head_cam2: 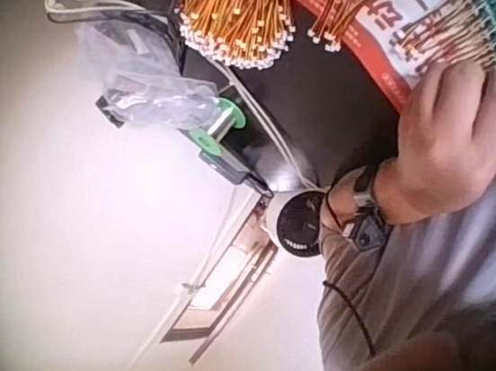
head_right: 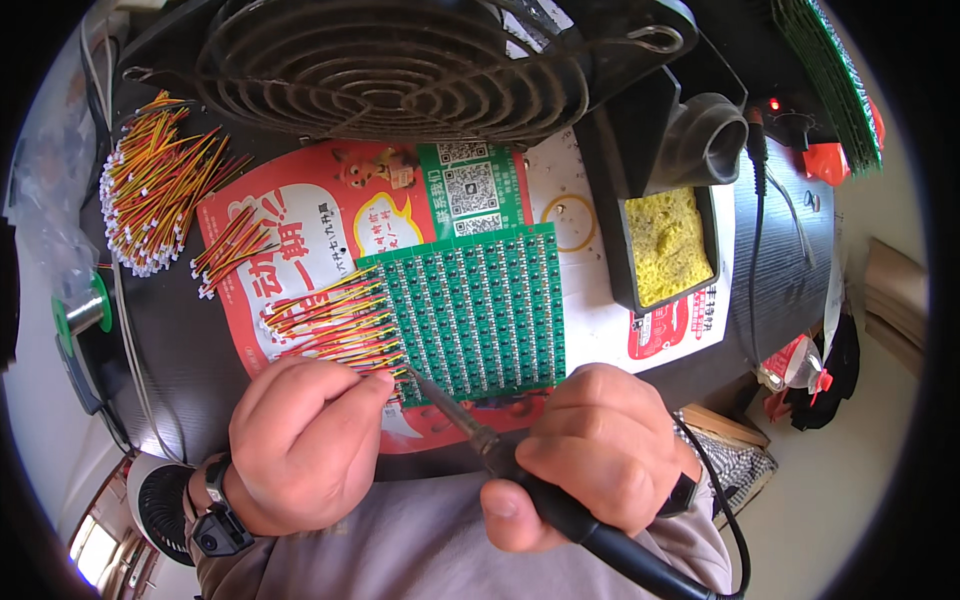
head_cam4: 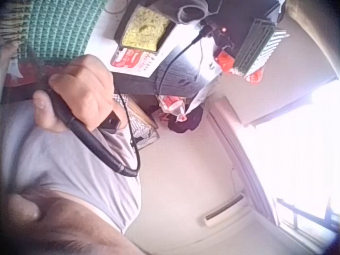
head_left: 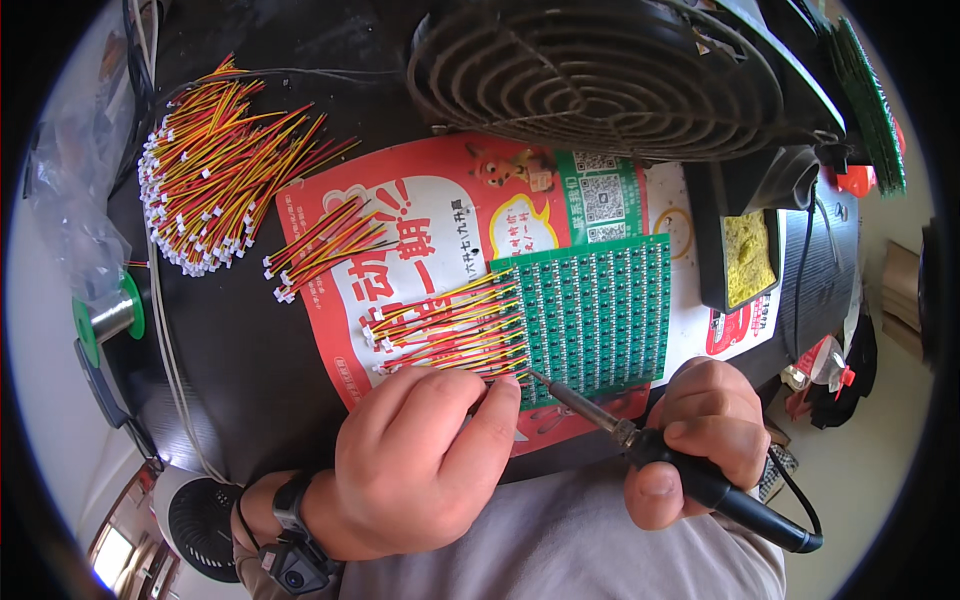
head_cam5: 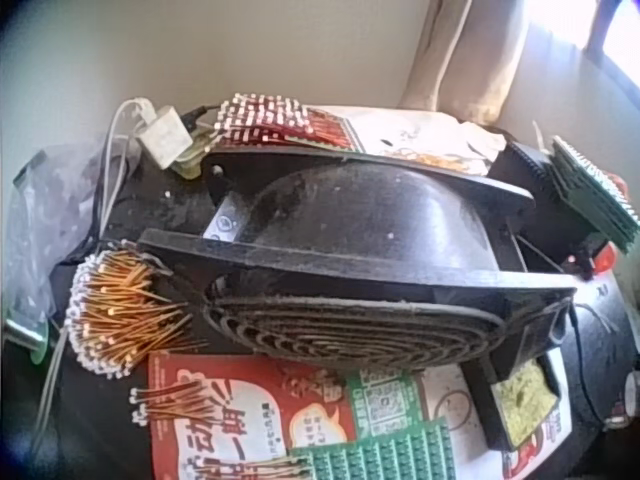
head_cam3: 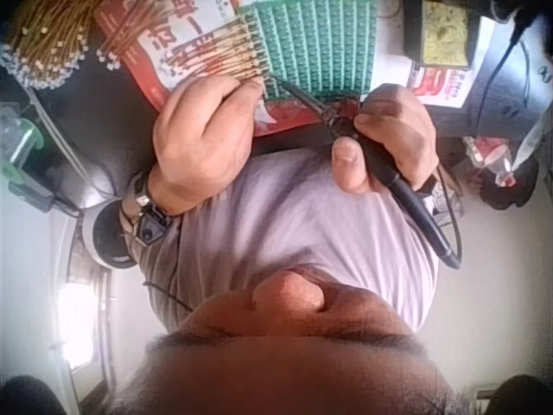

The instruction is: Soldering multiple sets of red and yellow wires onto a green printed circuit board.

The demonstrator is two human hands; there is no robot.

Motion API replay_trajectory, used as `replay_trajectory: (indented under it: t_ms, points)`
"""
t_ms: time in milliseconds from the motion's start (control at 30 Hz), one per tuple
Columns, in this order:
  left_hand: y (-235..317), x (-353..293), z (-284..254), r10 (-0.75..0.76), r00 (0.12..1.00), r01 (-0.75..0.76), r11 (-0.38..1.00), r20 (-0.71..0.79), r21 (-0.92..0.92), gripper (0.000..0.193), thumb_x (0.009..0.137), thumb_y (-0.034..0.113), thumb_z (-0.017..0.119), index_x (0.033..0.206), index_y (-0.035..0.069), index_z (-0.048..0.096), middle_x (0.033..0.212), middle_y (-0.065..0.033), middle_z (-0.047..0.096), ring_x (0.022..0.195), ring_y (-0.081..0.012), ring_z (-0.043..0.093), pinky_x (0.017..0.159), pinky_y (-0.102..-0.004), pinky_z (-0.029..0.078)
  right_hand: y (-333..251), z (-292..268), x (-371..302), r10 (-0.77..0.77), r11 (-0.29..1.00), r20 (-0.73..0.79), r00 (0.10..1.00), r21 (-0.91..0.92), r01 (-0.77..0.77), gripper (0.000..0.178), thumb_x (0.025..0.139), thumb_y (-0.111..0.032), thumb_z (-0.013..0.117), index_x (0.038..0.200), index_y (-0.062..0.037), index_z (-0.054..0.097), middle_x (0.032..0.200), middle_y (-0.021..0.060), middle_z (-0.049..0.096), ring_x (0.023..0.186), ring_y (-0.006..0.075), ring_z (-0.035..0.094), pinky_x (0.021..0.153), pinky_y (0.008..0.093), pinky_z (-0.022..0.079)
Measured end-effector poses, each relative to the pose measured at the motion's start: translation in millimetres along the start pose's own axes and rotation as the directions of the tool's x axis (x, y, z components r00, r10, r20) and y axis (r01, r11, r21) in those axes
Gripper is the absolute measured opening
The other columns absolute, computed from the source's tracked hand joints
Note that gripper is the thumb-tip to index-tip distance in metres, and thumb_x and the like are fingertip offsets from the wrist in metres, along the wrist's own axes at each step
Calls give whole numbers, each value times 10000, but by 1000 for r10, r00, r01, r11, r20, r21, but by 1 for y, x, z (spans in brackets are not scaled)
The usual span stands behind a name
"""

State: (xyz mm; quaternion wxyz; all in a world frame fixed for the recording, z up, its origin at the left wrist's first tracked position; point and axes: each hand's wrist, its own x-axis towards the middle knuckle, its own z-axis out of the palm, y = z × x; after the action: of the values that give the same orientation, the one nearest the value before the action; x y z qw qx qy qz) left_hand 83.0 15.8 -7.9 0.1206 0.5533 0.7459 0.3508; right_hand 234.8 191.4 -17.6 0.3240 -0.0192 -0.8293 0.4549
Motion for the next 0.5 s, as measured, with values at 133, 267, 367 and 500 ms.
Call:
replay_trajectory:
  t_ms: [133, 267, 367, 500]
  points:
    - [0, 1, -1, -4, 1000, 4, 1000, 6, 7, 244, 687, -109, 724, 930, -92, 702, 813, -128, 600, 651, -285, 615, 591, -374, 525, 0, 0, 2, 3, 1000, 7, 1000, 0, -3, 347, 747, -132, 786, 927, 29, 537, 625, 59, 536, 459, 188, 479, 400, 306, 377]
    - [-1, 1, -1, 3, 1000, -3, 1000, 12, 9, 252, 685, -108, 726, 936, -95, 702, 809, -129, 599, 650, -284, 615, 587, -373, 524, 0, 1, 1, 10, 1000, 12, 1000, 4, -10, 350, 749, -136, 788, 927, 29, 537, 625, 60, 537, 459, 189, 480, 400, 307, 379]
    - [0, 1, 0, 8, 1000, -9, 1000, 13, 16, 255, 683, -108, 728, 936, -96, 702, 808, -128, 599, 648, -282, 614, 585, -373, 524, -1, 0, 1, 10, 1000, 3, 1000, 3, -10, 357, 750, -141, 793, 930, 30, 537, 628, 61, 537, 461, 190, 482, 401, 307, 381]
    - [0, 0, -2, 0, 1000, -1, 1000, 19, 15, 254, 682, -105, 730, 935, -98, 701, 808, -129, 599, 645, -280, 612, 584, -373, 523, -2, 1, 2, 23, 1000, 17, 1000, -5, -23, 358, 754, -150, 796, 930, 25, 539, 626, 56, 539, 461, 189, 482, 401, 310, 380]
